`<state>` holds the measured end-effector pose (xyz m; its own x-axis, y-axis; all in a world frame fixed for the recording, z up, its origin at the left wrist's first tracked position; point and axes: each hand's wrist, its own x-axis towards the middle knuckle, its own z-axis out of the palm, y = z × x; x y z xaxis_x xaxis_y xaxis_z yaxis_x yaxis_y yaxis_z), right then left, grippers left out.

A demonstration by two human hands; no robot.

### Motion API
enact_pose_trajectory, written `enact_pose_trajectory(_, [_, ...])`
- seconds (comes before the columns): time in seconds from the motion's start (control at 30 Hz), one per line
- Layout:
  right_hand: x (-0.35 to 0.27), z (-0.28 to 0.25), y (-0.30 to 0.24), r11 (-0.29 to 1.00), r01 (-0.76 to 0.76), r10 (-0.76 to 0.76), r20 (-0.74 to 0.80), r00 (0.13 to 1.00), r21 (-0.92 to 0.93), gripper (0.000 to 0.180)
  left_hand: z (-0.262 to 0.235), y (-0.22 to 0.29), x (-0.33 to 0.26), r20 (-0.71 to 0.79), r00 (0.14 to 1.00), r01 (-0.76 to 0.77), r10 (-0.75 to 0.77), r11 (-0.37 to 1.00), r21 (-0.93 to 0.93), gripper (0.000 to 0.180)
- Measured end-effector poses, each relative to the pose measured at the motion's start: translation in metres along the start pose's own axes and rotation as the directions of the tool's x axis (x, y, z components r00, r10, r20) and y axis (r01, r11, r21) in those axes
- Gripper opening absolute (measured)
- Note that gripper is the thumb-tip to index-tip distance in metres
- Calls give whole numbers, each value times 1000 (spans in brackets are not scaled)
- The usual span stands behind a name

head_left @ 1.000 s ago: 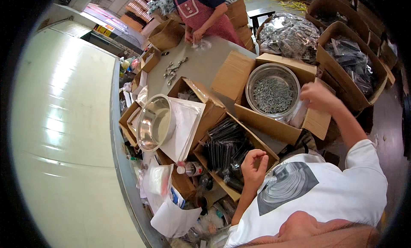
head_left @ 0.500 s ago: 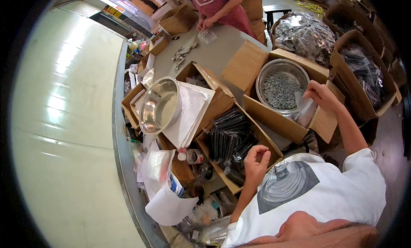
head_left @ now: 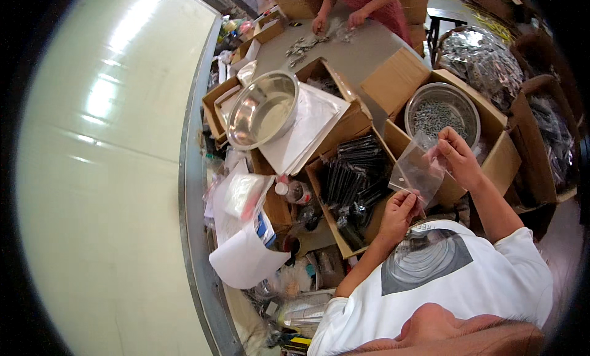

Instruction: The person picks up small metal parts and place them into a plastic bag, and then places the bag into a box.

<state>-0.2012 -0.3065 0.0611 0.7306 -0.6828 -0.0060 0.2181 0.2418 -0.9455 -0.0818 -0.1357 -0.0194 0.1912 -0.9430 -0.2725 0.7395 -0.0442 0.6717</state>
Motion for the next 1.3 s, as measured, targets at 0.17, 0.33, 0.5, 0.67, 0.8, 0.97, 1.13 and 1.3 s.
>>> enact_pose_trajectory(0.17, [2,11,8,314,340,-491,155,857,-887,18,-8,5,-23,-166,983,-33,76,969,244,16])
enact_pose_trajectory(0.33, [-26,66,1,627,394,85,562,823,-672,27,-21,-2,-40,-195,902,-264,386,849,458,17])
enact_pose_trajectory(0.5, [-25,71,20,693,256,185,510,840,-674,18,-22,5,-52,-85,774,-378,627,567,732,21])
enact_pose_trajectory(0.67, [-23,72,50,518,458,28,550,835,-722,16,-16,13,-51,42,712,-308,701,258,916,19])
enact_pose_trajectory(0.8, [-19,83,57,462,576,-42,632,774,-674,17,-25,8,-52,-135,677,-209,724,365,907,14])
enact_pose_trajectory(0.97, [-20,95,66,350,774,3,826,563,-528,16,-40,30,-61,-293,608,-35,738,393,919,13])
enact_pose_trajectory(1.13, [22,86,89,664,622,83,868,489,-415,24,-55,50,-81,-241,666,-126,705,426,896,14])
enact_pose_trajectory(1.3, [80,92,137,-89,545,542,419,729,-834,37,-80,43,-97,-302,770,-89,562,564,821,18])
